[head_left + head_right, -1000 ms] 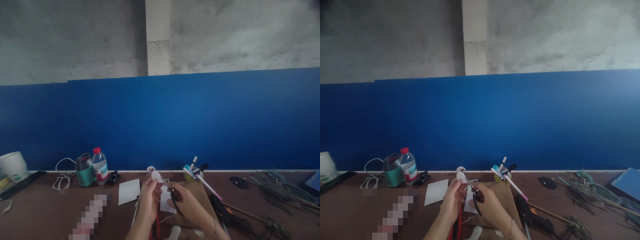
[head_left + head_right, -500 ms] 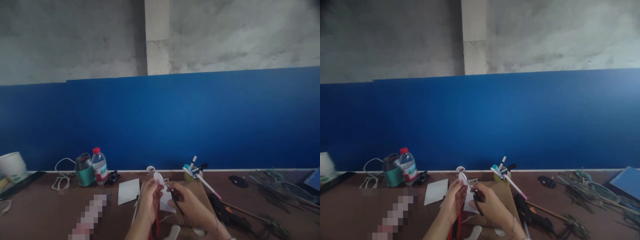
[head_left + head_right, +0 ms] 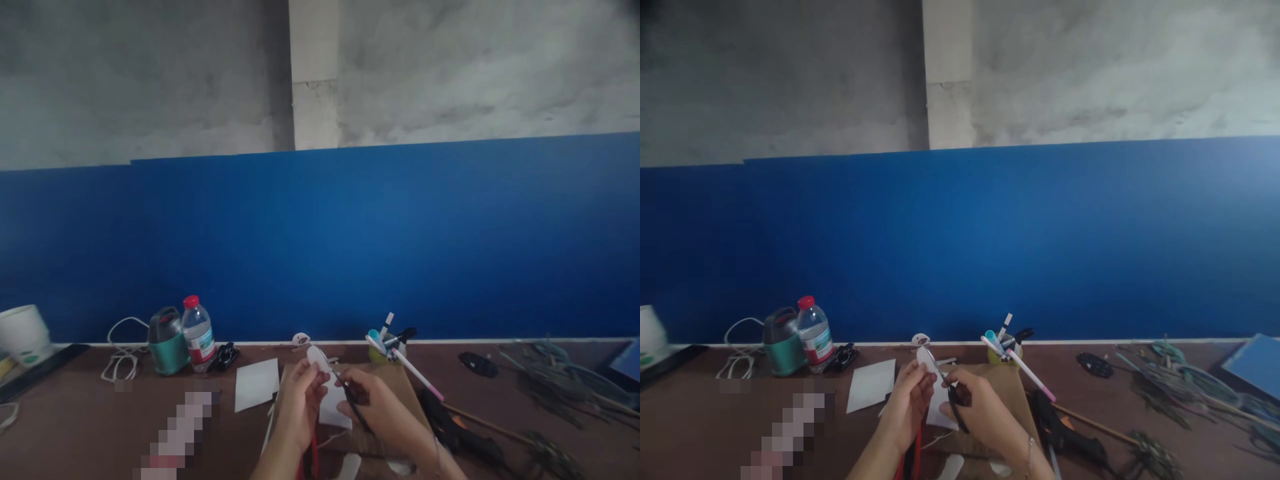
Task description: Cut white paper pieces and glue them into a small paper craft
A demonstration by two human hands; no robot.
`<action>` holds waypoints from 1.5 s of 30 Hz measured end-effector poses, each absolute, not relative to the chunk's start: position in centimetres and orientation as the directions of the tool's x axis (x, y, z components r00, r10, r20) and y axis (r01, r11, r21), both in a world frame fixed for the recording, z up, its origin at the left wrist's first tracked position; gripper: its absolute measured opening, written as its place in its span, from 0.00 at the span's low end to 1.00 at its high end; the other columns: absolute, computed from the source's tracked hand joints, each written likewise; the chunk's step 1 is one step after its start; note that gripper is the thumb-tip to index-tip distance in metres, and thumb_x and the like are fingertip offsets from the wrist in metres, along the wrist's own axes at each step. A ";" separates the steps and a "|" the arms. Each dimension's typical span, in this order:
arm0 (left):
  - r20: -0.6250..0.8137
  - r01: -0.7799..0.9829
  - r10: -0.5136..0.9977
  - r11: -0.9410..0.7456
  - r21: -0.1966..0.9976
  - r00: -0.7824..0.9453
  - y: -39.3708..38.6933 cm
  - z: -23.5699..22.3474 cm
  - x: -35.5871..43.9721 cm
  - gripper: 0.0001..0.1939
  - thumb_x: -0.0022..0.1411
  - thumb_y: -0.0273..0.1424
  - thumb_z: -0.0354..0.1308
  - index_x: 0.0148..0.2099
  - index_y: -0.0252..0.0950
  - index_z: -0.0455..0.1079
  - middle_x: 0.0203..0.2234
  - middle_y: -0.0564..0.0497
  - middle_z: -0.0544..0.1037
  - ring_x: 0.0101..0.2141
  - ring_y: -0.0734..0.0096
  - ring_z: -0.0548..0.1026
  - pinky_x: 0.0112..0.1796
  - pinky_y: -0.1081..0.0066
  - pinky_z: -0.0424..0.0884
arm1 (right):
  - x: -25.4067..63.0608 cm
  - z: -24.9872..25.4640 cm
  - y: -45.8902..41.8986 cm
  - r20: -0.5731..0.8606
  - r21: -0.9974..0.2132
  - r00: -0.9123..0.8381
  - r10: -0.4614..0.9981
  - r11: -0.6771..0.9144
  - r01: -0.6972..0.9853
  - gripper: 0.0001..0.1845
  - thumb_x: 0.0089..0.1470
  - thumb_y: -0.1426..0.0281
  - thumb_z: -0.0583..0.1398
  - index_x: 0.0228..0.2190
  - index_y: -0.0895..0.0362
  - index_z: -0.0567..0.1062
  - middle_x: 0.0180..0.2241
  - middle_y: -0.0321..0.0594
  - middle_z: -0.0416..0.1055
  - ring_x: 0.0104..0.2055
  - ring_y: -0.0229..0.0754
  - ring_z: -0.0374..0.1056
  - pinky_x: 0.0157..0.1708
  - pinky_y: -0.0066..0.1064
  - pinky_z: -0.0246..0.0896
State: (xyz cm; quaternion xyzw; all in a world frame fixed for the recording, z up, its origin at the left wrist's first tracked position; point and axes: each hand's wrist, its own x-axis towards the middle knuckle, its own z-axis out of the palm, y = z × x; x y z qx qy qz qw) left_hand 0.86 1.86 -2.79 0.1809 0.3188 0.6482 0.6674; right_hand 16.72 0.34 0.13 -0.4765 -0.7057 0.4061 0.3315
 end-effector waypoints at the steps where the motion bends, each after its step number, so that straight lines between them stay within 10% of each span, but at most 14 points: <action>1: -0.198 -0.752 0.979 0.096 0.652 -0.047 1.9 -2.8 0.9 0.18 0.43 0.29 0.73 0.36 0.35 0.70 0.24 0.54 0.78 0.26 0.75 0.77 0.25 0.80 0.68 | 16.7 0.2 0.3 0.090 -0.886 -0.326 0.941 0.225 0.406 0.14 0.43 0.73 0.62 0.36 0.58 0.74 0.24 0.32 0.70 0.26 0.37 0.62 0.25 0.25 0.56; 45: -0.059 -0.673 0.998 0.030 0.739 -0.021 2.1 -3.3 0.7 0.20 0.44 0.34 0.72 0.40 0.34 0.74 0.29 0.51 0.79 0.28 0.72 0.76 0.31 0.73 0.73 | 17.8 0.9 0.3 0.134 -0.829 -0.329 0.935 0.287 0.480 0.12 0.45 0.72 0.61 0.36 0.57 0.75 0.31 0.38 0.76 0.32 0.42 0.69 0.32 0.28 0.60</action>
